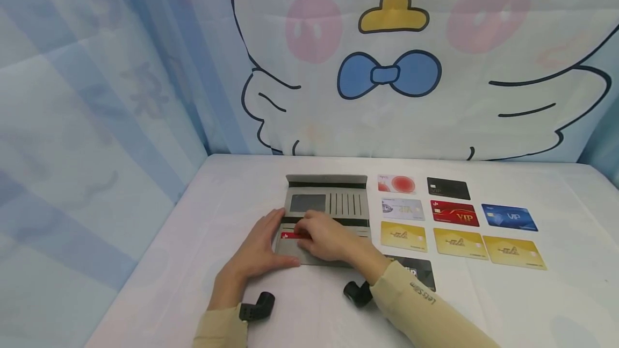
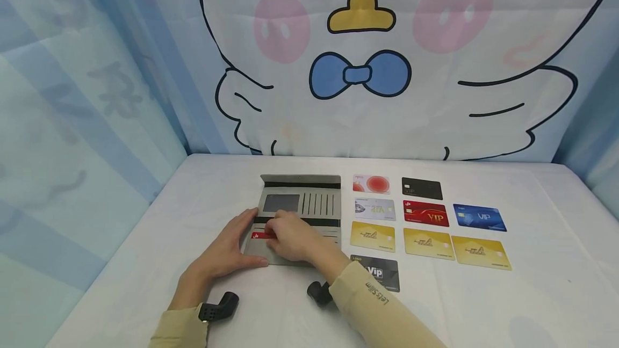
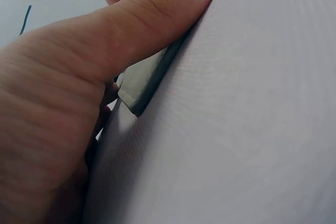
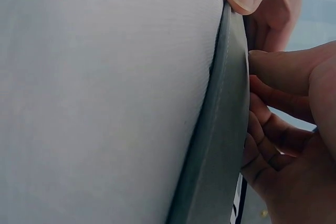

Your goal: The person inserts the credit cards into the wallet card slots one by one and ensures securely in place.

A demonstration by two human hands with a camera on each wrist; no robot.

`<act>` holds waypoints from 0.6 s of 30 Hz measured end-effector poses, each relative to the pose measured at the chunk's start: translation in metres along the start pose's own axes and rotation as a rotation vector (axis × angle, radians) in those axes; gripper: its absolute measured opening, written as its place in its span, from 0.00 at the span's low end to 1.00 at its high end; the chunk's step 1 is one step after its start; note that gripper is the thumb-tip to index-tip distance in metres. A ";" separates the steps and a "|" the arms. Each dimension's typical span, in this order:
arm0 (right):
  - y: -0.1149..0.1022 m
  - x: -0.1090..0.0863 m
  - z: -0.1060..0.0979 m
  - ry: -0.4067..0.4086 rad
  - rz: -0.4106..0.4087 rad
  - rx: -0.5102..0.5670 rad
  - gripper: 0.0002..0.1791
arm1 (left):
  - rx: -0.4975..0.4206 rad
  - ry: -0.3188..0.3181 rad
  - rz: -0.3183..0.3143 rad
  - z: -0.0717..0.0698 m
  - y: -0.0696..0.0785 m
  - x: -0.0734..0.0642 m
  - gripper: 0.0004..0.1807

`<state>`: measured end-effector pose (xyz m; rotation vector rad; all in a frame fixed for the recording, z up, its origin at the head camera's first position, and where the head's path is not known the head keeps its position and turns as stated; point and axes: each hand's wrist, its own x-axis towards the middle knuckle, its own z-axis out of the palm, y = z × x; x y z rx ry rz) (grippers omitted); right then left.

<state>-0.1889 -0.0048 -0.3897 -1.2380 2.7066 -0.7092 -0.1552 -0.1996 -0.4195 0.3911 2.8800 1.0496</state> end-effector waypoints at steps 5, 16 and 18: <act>-0.002 -0.002 0.000 0.001 0.015 -0.023 0.13 | 0.002 -0.004 -0.005 0.001 0.000 0.001 0.62; -0.003 -0.003 0.001 0.000 0.034 -0.052 0.15 | 0.009 -0.002 -0.009 0.001 -0.001 0.001 0.62; -0.003 -0.004 0.001 0.006 0.030 -0.045 0.15 | 0.010 -0.003 -0.008 0.001 -0.001 0.001 0.62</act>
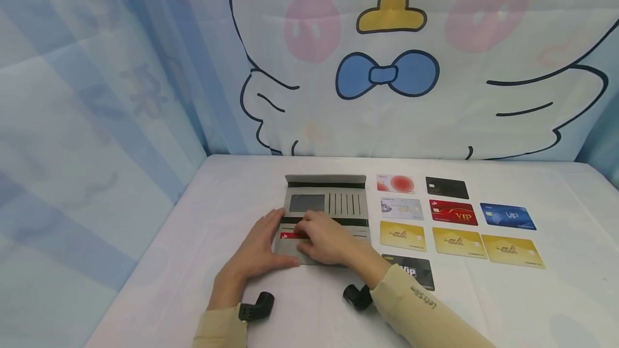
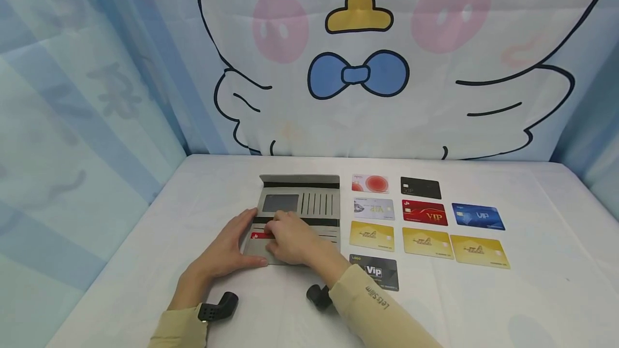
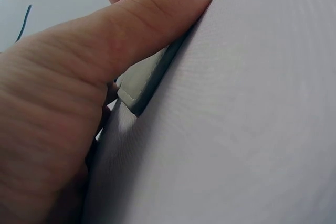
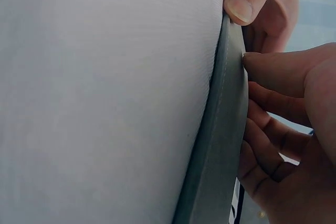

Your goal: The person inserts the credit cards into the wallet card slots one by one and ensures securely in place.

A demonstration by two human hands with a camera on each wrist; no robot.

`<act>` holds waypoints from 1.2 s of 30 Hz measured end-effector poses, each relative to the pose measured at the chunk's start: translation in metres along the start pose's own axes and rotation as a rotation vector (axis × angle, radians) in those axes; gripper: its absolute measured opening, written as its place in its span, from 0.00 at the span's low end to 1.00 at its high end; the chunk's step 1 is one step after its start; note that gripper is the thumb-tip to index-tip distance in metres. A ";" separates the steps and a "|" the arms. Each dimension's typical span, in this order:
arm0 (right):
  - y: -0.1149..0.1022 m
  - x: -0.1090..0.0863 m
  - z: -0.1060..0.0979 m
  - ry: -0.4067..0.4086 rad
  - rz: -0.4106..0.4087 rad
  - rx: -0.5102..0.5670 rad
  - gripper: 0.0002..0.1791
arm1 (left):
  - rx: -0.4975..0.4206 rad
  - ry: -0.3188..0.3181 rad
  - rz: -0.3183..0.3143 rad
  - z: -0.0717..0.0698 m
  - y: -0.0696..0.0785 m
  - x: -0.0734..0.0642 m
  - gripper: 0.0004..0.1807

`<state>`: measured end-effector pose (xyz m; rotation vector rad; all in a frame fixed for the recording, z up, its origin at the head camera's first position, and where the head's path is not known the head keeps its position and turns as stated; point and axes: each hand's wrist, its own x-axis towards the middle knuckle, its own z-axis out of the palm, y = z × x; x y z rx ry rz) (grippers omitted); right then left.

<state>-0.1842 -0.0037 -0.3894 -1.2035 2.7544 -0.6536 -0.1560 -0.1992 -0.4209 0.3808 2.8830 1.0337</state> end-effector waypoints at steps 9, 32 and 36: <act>0.002 0.001 0.000 0.004 -0.037 0.052 0.15 | 0.005 -0.001 0.006 0.000 0.000 0.000 0.62; 0.012 -0.001 -0.004 0.009 -0.046 0.154 0.15 | 0.020 0.006 0.014 0.002 -0.001 0.000 0.62; 0.019 -0.004 -0.009 0.011 -0.014 0.209 0.16 | 0.027 0.006 0.025 0.001 -0.002 0.001 0.62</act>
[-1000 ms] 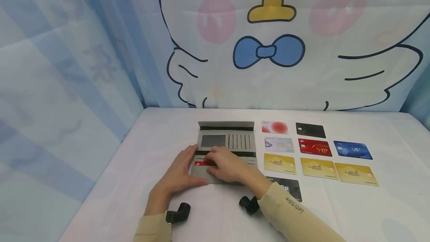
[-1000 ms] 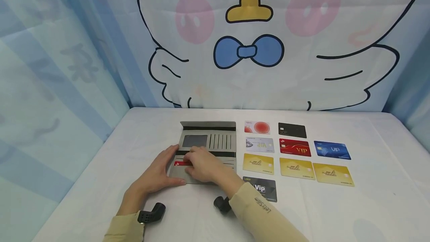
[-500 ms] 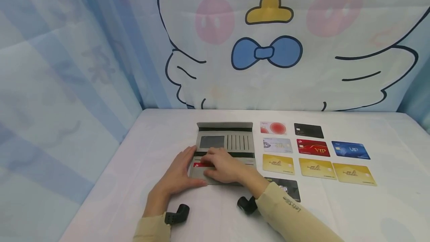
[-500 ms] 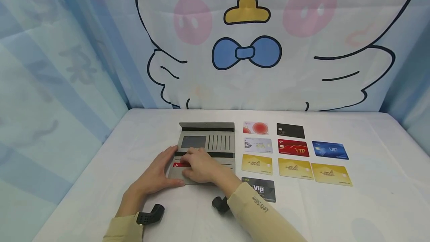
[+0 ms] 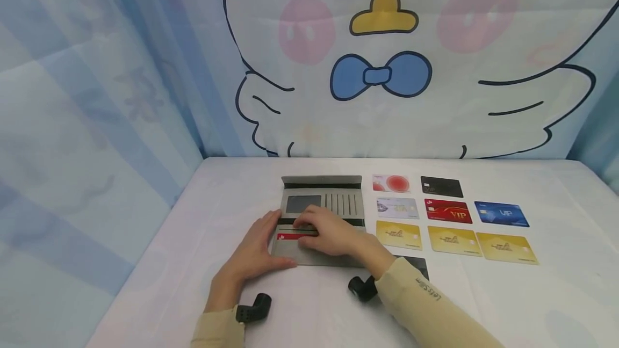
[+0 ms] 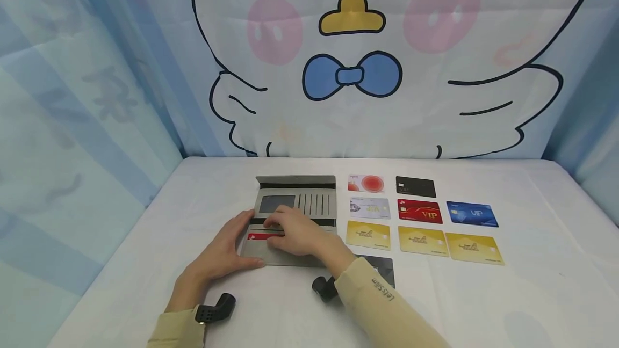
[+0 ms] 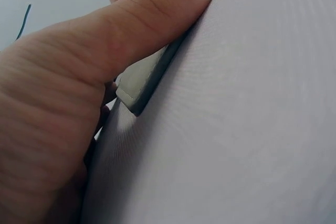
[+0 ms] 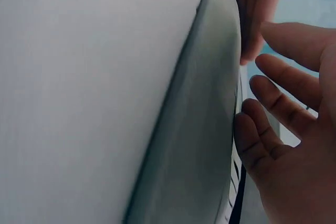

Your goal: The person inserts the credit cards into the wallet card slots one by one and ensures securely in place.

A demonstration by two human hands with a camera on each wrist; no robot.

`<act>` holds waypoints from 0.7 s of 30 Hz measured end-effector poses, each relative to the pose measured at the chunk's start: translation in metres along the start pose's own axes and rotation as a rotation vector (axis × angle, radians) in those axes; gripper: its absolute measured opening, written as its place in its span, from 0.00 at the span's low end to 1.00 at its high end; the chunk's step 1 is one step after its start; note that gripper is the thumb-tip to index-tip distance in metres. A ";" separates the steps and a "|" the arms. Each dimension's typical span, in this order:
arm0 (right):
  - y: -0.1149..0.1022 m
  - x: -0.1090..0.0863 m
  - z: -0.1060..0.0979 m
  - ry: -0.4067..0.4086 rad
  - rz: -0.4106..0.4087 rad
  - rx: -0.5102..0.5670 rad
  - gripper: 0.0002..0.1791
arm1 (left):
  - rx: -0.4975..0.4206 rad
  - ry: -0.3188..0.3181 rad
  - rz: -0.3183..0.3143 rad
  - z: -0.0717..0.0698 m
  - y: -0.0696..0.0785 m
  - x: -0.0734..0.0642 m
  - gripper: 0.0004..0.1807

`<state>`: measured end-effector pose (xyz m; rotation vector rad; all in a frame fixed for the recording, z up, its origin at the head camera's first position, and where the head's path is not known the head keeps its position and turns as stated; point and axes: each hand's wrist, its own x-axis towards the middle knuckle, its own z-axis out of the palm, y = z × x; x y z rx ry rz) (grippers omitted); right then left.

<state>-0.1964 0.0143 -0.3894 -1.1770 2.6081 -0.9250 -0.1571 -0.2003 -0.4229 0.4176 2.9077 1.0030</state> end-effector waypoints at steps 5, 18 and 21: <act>0.008 -0.008 -0.011 0.001 0.076 0.090 0.19 | -0.013 0.001 0.011 -0.001 0.000 0.000 0.62; 0.029 -0.041 -0.037 0.078 0.080 0.134 0.20 | -0.032 0.021 0.016 0.003 0.000 0.000 0.62; 0.034 -0.049 -0.041 0.084 0.079 0.141 0.21 | -0.025 0.028 0.023 0.002 0.000 0.001 0.62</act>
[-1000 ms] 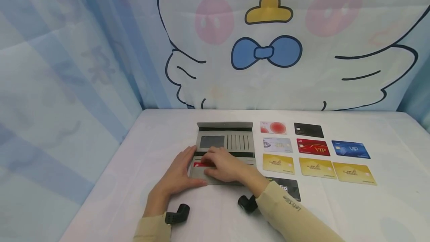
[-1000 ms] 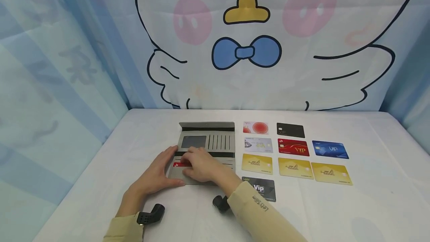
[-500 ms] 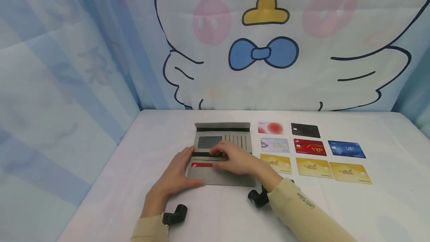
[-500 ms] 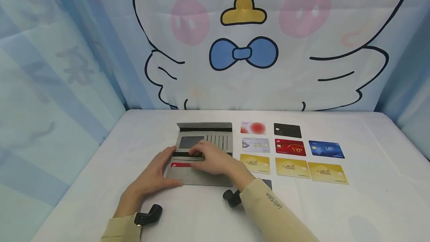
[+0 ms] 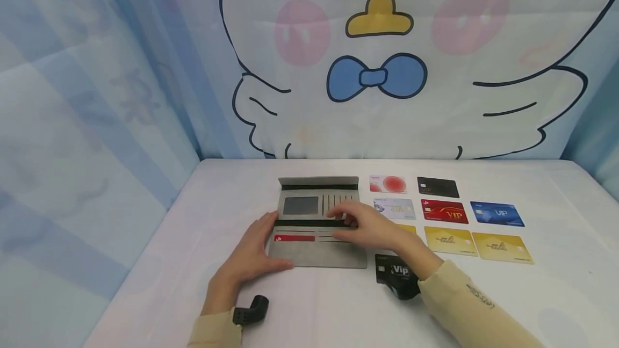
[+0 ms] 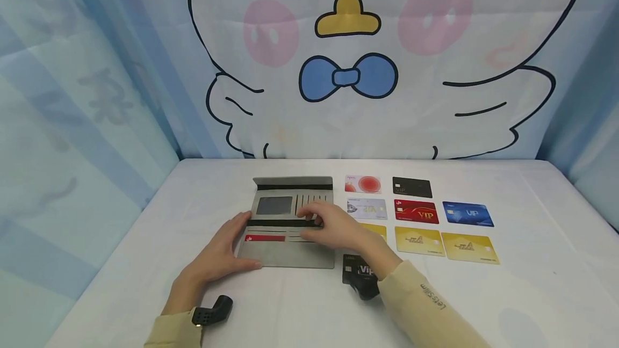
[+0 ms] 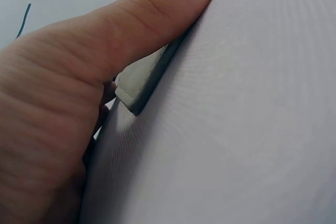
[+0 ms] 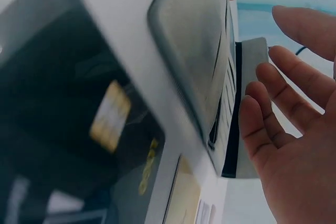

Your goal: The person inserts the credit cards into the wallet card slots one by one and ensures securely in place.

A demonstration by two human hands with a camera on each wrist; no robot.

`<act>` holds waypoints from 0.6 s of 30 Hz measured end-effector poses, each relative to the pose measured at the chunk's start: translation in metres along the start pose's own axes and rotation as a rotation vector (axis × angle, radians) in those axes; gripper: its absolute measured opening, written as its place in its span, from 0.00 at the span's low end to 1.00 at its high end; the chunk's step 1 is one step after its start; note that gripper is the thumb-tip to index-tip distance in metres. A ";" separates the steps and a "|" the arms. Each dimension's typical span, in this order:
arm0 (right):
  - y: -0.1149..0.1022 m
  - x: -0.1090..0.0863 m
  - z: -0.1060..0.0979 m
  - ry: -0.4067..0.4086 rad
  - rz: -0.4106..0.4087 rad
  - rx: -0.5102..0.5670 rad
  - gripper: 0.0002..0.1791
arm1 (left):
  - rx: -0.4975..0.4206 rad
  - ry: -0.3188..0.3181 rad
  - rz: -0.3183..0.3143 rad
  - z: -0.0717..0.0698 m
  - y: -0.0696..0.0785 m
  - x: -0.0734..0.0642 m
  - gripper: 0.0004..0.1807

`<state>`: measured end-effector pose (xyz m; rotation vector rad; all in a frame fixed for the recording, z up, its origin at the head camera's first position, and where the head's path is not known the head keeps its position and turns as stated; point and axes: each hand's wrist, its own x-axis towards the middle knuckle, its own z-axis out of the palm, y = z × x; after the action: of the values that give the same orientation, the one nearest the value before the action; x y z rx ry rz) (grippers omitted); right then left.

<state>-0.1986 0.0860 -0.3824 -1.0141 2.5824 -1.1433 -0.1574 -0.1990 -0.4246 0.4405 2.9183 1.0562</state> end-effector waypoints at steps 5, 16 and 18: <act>0.004 -0.011 -0.007 0.008 0.015 0.016 0.22 | -0.002 -0.004 -0.001 -0.001 0.001 0.001 0.62; 0.010 -0.042 -0.022 0.027 0.061 0.002 0.24 | -0.012 0.004 -0.015 0.001 0.001 0.000 0.62; 0.012 -0.048 -0.023 0.018 0.075 0.002 0.24 | -0.012 0.002 -0.023 0.001 0.001 0.000 0.62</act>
<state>-0.1772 0.1358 -0.3808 -0.9019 2.6094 -1.1413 -0.1570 -0.1976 -0.4241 0.4050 2.9098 1.0705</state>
